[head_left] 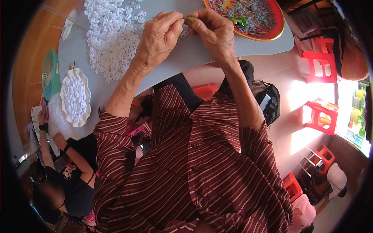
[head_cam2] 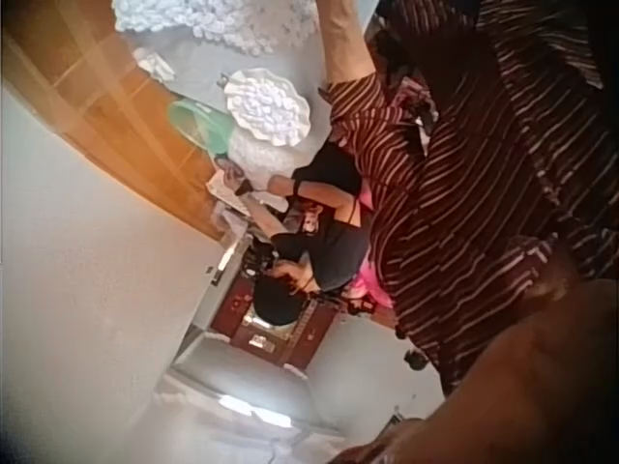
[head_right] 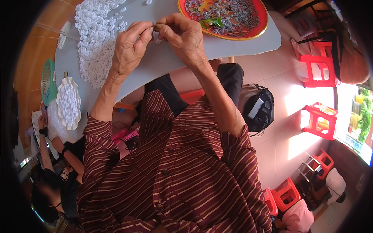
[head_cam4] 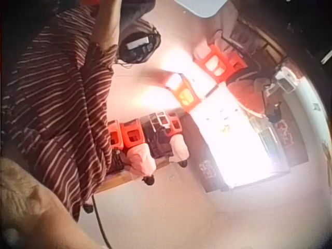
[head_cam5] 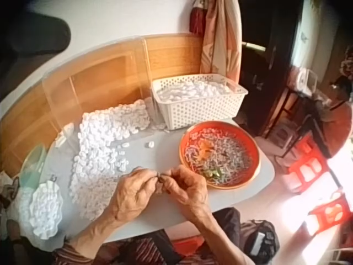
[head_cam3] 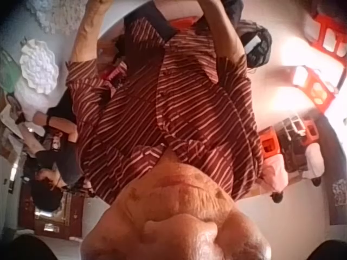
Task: Manual assembly of small white plastic components by inserting metal pieces into them at a table.
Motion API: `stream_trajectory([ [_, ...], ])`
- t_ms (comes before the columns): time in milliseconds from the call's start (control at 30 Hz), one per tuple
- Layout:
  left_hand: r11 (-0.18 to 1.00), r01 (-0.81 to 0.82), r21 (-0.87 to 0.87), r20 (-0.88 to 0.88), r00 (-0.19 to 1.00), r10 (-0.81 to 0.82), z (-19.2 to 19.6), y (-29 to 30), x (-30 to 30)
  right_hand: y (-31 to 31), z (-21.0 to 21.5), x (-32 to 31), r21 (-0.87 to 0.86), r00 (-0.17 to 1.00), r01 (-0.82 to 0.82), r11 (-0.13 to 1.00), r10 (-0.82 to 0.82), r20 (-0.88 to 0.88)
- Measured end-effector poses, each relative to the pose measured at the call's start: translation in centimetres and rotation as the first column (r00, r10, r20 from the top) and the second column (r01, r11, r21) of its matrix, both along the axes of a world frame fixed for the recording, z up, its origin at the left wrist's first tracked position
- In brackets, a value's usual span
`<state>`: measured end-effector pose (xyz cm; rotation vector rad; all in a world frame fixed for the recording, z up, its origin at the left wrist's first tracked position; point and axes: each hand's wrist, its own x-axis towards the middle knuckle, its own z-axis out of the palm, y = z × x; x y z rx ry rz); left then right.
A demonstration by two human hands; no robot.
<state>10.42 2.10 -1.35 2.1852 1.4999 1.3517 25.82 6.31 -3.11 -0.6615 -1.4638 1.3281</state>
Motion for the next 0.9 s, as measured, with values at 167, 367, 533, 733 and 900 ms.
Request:
stream_trajectory([
  [167,0.997,0.000,-0.078,0.093,0.996,0.007,0.1,-0.5,0.4,0.3,-0.6,0.0,-0.022,0.994,-0.042,0.999,0.040,-0.101],
  [367,0.973,0.005,-0.229,0.192,0.981,0.041,-0.1,-0.5,0.2,0.2,-0.4,-0.1,-0.024,0.989,-0.035,0.999,0.031,-0.145],
  [533,0.986,0.050,-0.162,0.249,0.968,-0.008,-0.4,-0.3,0.4,0.2,-0.7,-0.1,-0.033,0.981,-0.049,0.998,0.042,-0.188],
  [733,0.972,-0.008,-0.235,0.228,0.972,0.063,-0.1,-0.7,0.4,-0.2,0.3,0.0,0.008,0.999,-0.017,1.000,0.018,-0.033],
  [900,0.992,0.018,-0.123,0.226,0.974,0.010,-0.3,-0.5,0.3,-0.3,0.6,0.2,0.008,0.998,-0.017,1.000,0.016,0.053],
])
